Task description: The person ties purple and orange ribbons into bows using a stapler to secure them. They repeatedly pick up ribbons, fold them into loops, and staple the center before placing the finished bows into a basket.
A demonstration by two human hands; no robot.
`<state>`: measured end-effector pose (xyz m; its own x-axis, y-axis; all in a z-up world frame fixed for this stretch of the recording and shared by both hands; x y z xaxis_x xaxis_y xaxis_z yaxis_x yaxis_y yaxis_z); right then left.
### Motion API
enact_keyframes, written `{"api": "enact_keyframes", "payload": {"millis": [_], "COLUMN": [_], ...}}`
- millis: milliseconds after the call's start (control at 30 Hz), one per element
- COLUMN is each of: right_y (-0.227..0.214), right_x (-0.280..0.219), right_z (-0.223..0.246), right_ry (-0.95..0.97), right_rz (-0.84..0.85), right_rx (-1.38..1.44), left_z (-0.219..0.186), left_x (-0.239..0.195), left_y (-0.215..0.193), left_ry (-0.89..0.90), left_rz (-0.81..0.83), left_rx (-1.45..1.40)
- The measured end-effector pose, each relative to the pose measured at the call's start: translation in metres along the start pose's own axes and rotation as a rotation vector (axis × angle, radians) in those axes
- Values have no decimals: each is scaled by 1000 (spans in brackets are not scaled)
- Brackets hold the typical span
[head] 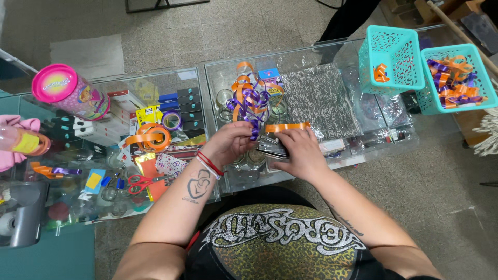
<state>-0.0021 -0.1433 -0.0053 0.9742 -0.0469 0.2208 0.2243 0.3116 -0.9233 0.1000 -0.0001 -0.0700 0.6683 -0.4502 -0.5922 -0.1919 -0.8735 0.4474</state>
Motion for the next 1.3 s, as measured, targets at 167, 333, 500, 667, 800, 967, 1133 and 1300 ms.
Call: {"api": "enact_keyframes", "payload": {"millis": [167,333,500,667,800,967,1133,1300], "right_y": [-8,-7,-7,-39,-49,-61,-61,-70], "right_x": [0,-4,-9,-1,1,2,4,3], "right_z": [-7,-13,-35,-3,4,9,-2,-3], "right_ry": [-52,-149,85,54,59,51,19,-31], "right_rz": [-137,-253,-234,-175,-148,-157,-209,-239], "right_rx": [-56,-117,179,314,381,414,361,307], "left_z": [1,3,-6,-19,-26,-42,-54,-53], "left_x": [9,14,9,5,0,-23,-39,-41], "left_y": [-4,-6,-4,3,7,22,36,42], "left_ry": [-10,-6,54,164,264,383,471,511], "left_rz": [30,46,42,30,39,58,115,139], "left_rx": [7,39,123,269,362,421,445,479]}}
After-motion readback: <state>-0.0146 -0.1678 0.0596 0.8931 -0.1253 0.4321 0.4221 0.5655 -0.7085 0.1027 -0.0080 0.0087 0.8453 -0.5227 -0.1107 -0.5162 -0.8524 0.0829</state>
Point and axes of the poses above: each hand's wrist, its own x-axis towards the middle knuckle, its own y-axis out of the palm, z = x × y, the point moved 9 cm from there along x, towards the middle knuckle, and after that the axes turned 15 degrees about -z, right-handed, at the moved point
